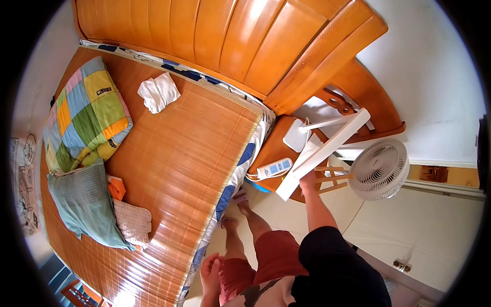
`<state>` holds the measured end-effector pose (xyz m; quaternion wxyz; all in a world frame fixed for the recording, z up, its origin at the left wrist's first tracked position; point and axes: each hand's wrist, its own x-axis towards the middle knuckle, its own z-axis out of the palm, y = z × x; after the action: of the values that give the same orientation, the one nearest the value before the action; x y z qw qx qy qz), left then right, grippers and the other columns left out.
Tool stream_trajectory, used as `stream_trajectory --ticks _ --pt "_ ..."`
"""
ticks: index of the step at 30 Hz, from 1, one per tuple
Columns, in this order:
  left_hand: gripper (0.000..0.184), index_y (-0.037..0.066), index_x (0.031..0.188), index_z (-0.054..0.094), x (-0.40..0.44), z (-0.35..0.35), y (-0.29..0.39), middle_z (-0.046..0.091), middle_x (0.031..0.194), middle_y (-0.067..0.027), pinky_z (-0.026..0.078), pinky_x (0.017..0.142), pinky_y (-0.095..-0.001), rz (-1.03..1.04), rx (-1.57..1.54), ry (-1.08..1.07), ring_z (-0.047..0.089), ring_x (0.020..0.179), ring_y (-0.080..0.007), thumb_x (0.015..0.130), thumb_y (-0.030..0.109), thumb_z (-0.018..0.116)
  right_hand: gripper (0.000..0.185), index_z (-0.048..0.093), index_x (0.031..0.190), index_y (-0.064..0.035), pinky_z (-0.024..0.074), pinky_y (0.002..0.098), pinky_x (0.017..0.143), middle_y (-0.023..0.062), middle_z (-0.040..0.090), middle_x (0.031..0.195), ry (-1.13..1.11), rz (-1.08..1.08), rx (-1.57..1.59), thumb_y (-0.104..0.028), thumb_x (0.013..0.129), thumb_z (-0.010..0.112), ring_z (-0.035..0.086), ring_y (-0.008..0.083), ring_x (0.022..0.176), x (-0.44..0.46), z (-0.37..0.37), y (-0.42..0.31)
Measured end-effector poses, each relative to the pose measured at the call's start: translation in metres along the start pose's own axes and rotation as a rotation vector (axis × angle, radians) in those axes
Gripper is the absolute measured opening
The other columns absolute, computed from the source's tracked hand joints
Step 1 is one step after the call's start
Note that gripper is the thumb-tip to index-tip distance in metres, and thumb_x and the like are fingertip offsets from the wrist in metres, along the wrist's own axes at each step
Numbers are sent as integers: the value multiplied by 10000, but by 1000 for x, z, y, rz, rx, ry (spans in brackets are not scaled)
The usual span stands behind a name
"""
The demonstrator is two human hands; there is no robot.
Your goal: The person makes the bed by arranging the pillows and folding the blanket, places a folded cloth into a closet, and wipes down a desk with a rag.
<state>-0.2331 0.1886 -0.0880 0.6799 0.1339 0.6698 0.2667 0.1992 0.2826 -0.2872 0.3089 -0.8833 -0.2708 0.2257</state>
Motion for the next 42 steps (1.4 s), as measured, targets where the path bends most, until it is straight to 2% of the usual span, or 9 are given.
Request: stream_trajectory --ticks 5,7,9,11,23,29,33,35,42 --pt "253 -3 1137 543 7 16 5 615 992 -93 488 793 -287 4 64 17 590 926 -173 911 102 497 380 496 1159 0 469 366 821 161 592 1093 -50 -122 -95 -206 849 572 576 300 994 66 -16 21" --pt "252 -1 1136 544 8 23 3 615 992 -92 486 792 -283 10 68 16 590 925 -170 910 100 500 616 344 1333 -27 410 360 929 127 432 1326 -113 215 436 -150 808 642 456 241 1155 84 -14 32" --pt "251 1 1136 546 9 31 4 616 992 -91 484 790 -278 15 72 12 589 923 -168 908 98 503 718 256 1376 -46 358 366 1003 109 302 1422 -183 300 481 -88 785 662 379 240 1244 109 0 60" --pt "249 7 1136 547 8 44 7 616 994 -91 483 792 -275 -11 50 11 589 919 -165 905 90 507 778 216 1404 -69 272 346 1070 132 270 1439 -60 40 -206 -74 774 671 316 228 1291 124 17 87" --pt "269 -1 1157 544 14 72 9 622 1017 -92 468 834 -257 2 18 3 580 957 -146 910 103 514 499 546 1113 -45 380 408 965 118 625 990 11 166 -707 -453 827 564 590 244 971 127 9 42" --pt "273 -9 1158 549 8 76 10 625 1032 -91 468 824 -249 40 -2 12 586 938 -137 911 101 516 437 499 1144 -23 420 422 890 166 552 1025 138 -208 -806 -190 762 628 530 336 992 117 11 88" --pt "273 -12 1158 549 5 69 4 626 1035 -93 469 823 -247 70 -50 22 585 940 -134 912 102 517 400 506 1116 -19 408 469 891 227 541 1063 47 -185 267 -134 752 628 509 397 1000 65 16 89" --pt "271 -9 1158 550 2 64 1 626 1035 -93 469 822 -246 81 -86 39 584 940 -135 912 103 519 382 515 1065 -5 397 477 881 230 528 1034 -35 -562 -479 -94 718 649 483 411 1015 20 -11 24" --pt "272 -1 1150 551 -13 31 -18 634 1026 -58 451 820 -227 117 -153 77 573 932 -109 910 122 523 353 528 1002 -37 399 483 813 191 557 928 -234 -672 -483 -4 664 624 510 400 917 -81 0 3"
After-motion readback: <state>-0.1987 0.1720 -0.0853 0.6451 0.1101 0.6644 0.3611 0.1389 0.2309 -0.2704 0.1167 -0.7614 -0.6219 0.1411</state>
